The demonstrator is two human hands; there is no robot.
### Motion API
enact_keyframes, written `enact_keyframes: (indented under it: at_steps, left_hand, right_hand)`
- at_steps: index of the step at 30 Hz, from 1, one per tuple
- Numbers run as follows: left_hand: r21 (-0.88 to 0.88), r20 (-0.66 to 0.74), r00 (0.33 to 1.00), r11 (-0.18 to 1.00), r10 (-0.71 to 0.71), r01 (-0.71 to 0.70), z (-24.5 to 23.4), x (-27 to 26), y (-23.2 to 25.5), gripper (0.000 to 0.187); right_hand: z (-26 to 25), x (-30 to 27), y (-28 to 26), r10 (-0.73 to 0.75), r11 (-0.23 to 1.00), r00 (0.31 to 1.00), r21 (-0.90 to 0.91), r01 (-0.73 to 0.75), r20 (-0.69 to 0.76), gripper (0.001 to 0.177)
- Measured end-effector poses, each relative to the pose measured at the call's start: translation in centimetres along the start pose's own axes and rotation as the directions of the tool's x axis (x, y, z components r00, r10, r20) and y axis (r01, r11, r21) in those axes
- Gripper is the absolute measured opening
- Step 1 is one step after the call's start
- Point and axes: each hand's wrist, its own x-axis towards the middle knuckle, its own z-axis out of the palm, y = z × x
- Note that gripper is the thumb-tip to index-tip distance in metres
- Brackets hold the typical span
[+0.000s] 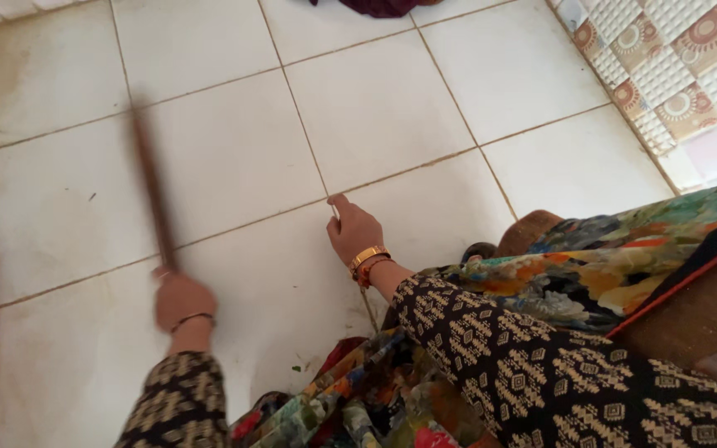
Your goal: The person cleans a tiled floor by hand using a bundle of sticks as a broom, sweeping debris into a pile while sitting on the ground, then wipes the floor with a cloth and rinses the area using water from an orange basin.
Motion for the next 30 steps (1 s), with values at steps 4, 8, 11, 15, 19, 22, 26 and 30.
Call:
enact_keyframes:
  at_steps: [4, 8, 11, 15, 19, 22, 26, 30]
  left_hand:
    - [-0.244, -0.235, 0.965, 0.968, -0.117, 0.058, 2.1, 2.9, -0.4, 0.052]
    - [-0.014, -0.465, 0.774, 0.870, 0.431, -0.493, 7.6, 2.3, 4.2, 0.039]
    - [-0.079, -0.075, 0.863, 0.860, 0.499, -0.504, 9.0, -1.9, 9.7, 0.041]
    - [-0.050, -0.033, 0.832, 0.830, 0.554, -0.555, 8.1, -6.4, 12.4, 0.041]
    - [-0.050, -0.024, 0.928, 0.927, 0.372, -0.372, 6.5, -3.6, 10.8, 0.045]
    - [-0.046, -0.076, 0.981, 0.982, 0.181, -0.184, 4.3, 0.2, 6.1, 0.047]
    - [-0.095, -0.131, 0.988, 0.993, -0.085, 0.072, 0.9, 3.5, 1.9, 0.051]
    - [-0.255, -0.157, 0.977, 0.962, -0.141, 0.098, 0.7, 4.6, 3.5, 0.050]
  right_hand:
    - [0.5, 0.2, -0.6, 0.012, 1.000, 1.000, 0.026, -0.012, -0.016, 0.031]
    - [0.6, 0.3, -2.4, 0.031, 0.989, 0.998, 0.144, -0.023, -0.050, 0.029]
    - [0.6, 0.5, -3.1, 0.056, 0.984, 0.995, 0.175, -0.041, -0.081, 0.029]
    - [0.3, 0.9, -1.8, 0.014, 0.989, 0.994, 0.146, 0.003, -0.112, 0.030]
    - [0.4, 1.2, -0.1, 0.109, 0.991, 0.994, 0.075, -0.109, 0.006, 0.031]
    - [0.5, 1.2, 0.2, 0.145, 0.986, 0.987, 0.070, -0.150, 0.072, 0.034]
    - [1.1, 1.6, -1.3, 0.026, 0.993, 1.000, 0.113, -0.026, 0.005, 0.034]
    - [1.1, 1.6, -3.6, 0.072, 0.984, 0.995, 0.157, -0.081, 0.066, 0.037]
